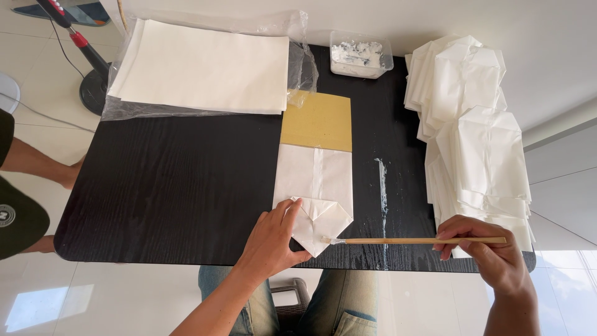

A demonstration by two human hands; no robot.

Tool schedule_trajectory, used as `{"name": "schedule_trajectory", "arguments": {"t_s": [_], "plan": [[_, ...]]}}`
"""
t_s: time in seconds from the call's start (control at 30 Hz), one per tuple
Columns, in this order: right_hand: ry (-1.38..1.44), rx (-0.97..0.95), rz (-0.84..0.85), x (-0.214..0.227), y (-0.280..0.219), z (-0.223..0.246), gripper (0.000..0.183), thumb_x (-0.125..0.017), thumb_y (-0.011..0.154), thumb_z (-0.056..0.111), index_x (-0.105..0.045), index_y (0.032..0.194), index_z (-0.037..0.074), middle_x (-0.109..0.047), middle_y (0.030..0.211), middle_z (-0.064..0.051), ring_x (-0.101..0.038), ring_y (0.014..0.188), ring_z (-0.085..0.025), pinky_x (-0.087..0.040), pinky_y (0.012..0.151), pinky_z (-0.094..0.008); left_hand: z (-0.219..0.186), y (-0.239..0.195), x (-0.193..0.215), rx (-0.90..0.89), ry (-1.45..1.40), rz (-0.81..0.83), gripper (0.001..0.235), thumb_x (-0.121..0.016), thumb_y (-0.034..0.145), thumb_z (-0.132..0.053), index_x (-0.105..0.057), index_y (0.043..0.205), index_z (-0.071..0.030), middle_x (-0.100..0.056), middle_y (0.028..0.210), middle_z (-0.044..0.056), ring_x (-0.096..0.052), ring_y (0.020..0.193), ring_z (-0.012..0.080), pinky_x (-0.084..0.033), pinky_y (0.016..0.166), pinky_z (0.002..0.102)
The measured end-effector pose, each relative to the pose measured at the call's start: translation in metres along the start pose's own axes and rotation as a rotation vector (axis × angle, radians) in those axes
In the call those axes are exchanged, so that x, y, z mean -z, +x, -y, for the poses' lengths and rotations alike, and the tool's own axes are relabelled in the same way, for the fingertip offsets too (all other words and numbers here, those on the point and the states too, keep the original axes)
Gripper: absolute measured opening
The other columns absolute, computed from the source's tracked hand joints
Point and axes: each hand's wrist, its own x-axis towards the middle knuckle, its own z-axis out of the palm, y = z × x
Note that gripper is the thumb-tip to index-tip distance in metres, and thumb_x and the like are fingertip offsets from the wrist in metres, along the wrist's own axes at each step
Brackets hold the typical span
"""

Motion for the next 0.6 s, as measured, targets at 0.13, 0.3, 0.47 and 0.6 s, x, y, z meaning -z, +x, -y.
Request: {"name": "schedule_trajectory", "arguments": {"t_s": [0.13, 0.3, 0.47, 0.6], "plan": [[-0.008, 0.035, 0.010, 0.004, -0.001, 0.005, 0.035, -0.053, 0.103, 0.028, -0.073, 0.104, -0.002, -0.075, 0.081, -0.012, -0.075, 0.066, -0.019, -0.066, 0.057, -0.024, -0.002, 0.001, 0.002, 0.006, -0.010, 0.009, 0.108, -0.096, 0.069, -0.048, -0.039, 0.149, -0.001, -0.050, 0.146, 0.016, -0.054, 0.127, 0.0313, -0.048, 0.093, 0.044], [-0.036, -0.029, -0.033, 0.009, -0.010, 0.010, 0.034, -0.052, 0.100, 0.023, -0.074, 0.100, -0.001, -0.077, 0.079, -0.013, -0.074, 0.065, -0.021, -0.064, 0.056, -0.027, -0.001, 0.000, 0.001, -0.005, -0.006, -0.018, 0.109, -0.096, 0.069, -0.048, -0.039, 0.149, -0.001, -0.050, 0.145, 0.016, -0.055, 0.126, 0.0314, -0.048, 0.092, 0.044], [0.024, 0.005, -0.157, 0.013, -0.034, 0.009, 0.030, -0.047, 0.099, 0.006, -0.071, 0.107, -0.009, -0.076, 0.085, -0.020, -0.078, 0.067, -0.027, -0.068, 0.056, -0.027, 0.001, 0.000, -0.003, 0.000, -0.013, -0.004, 0.110, -0.097, 0.067, -0.046, -0.039, 0.149, -0.002, -0.050, 0.146, 0.016, -0.056, 0.126, 0.0319, -0.049, 0.093, 0.044], [-0.075, -0.060, -0.354, -0.020, -0.044, 0.043, 0.029, -0.051, 0.100, 0.013, -0.071, 0.102, -0.009, -0.074, 0.084, -0.023, -0.075, 0.065, -0.029, -0.067, 0.051, -0.031, 0.002, -0.001, -0.003, -0.018, -0.004, -0.028, 0.110, -0.097, 0.068, -0.048, -0.039, 0.149, -0.002, -0.050, 0.146, 0.017, -0.054, 0.128, 0.0330, -0.049, 0.093, 0.045]]}}
